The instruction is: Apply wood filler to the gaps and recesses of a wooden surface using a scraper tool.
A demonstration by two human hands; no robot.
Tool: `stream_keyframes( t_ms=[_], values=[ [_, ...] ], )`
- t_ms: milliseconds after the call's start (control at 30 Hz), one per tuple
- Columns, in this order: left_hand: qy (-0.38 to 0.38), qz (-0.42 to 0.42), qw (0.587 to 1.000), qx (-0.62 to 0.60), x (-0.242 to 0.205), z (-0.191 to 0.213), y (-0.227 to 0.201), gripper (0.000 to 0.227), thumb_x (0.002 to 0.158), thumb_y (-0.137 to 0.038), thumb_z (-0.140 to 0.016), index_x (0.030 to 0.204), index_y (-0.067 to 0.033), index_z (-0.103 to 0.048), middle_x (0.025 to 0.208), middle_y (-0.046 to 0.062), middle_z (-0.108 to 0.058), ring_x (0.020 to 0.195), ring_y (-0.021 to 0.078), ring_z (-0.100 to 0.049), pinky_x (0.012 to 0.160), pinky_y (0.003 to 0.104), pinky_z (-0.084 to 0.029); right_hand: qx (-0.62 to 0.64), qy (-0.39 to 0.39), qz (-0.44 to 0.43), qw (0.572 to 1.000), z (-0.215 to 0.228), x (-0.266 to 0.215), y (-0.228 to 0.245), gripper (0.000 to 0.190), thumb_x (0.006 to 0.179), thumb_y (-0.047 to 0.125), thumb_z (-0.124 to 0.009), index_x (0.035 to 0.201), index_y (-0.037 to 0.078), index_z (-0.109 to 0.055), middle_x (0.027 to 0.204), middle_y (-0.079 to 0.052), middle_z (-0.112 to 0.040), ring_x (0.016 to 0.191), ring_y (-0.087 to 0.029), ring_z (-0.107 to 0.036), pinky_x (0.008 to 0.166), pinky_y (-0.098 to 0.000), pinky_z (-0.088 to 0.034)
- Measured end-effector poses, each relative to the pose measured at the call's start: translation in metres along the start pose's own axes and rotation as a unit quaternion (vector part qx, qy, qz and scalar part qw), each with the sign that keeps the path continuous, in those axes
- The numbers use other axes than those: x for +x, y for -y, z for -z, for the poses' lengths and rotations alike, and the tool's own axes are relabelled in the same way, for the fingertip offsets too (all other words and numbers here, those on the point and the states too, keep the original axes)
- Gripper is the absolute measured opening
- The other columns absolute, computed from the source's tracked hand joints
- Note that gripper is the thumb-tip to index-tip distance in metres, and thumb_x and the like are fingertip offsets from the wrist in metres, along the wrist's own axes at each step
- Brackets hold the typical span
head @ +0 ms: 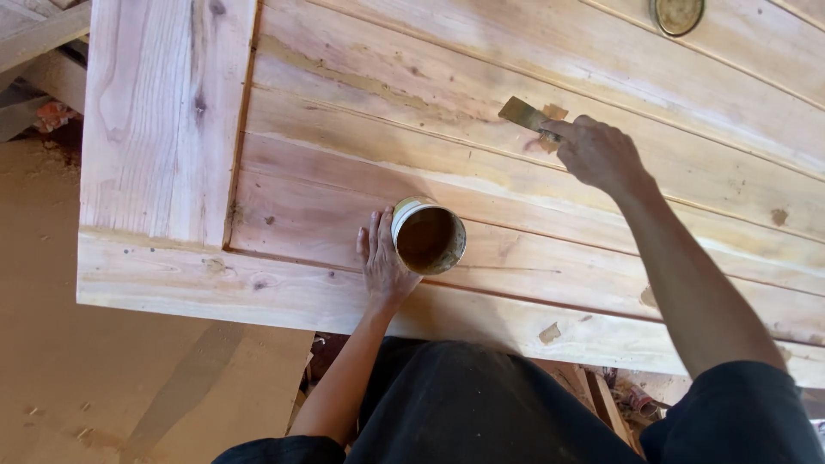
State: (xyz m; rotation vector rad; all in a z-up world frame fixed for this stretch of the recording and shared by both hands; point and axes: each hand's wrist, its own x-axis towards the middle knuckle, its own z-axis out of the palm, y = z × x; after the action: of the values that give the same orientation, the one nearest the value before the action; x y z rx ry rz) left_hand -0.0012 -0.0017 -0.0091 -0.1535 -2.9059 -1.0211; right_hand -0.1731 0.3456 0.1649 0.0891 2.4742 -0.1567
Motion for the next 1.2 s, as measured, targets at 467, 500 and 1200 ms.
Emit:
stream_keyframes(
  t_ms=[467, 500, 1200],
  values=[
    [0.019, -0.007, 1.000, 0.011, 0.001, 0.001, 0.001, 0.119, 0.056, -0.041, -0.089, 0.154, -0.0050, -0.032, 0.162, 0.008, -0.041, 0.151, 0.0270, -0.035, 0.125, 0.046, -0.013, -0.077, 0.049, -0.043, 0.995, -0.023, -0.028, -0.064, 0.044, 0.103, 0.022, -0.044, 0.144, 0.024, -0.061, 0.123, -0.021, -0.068, 0.115, -0.046, -0.068, 0.090, -0.0636, -0.055],
    [0.018, -0.009, 1.000, 0.014, 0.002, 0.002, 0.000, 0.118, 0.056, -0.040, -0.089, 0.154, -0.0049, -0.032, 0.162, 0.008, -0.041, 0.152, 0.0270, -0.035, 0.125, 0.046, -0.012, -0.071, 0.059, -0.057, 0.994, -0.031, -0.034, -0.075, 0.048, 0.102, 0.023, -0.044, 0.148, 0.027, -0.058, 0.125, -0.022, -0.068, 0.116, -0.048, -0.068, 0.092, -0.0645, -0.055],
    [0.010, 0.008, 1.000, -0.004, 0.001, 0.000, -0.002, 0.120, 0.054, -0.044, -0.088, 0.154, -0.0066, -0.033, 0.161, 0.008, -0.043, 0.151, 0.0264, -0.037, 0.124, 0.048, -0.014, 0.174, -0.056, -0.165, 0.969, -0.109, -0.035, 0.044, 0.046, 0.088, 0.035, -0.053, 0.130, 0.027, -0.070, 0.110, -0.023, -0.074, 0.106, -0.048, -0.068, 0.093, -0.0599, -0.054]
  ],
)
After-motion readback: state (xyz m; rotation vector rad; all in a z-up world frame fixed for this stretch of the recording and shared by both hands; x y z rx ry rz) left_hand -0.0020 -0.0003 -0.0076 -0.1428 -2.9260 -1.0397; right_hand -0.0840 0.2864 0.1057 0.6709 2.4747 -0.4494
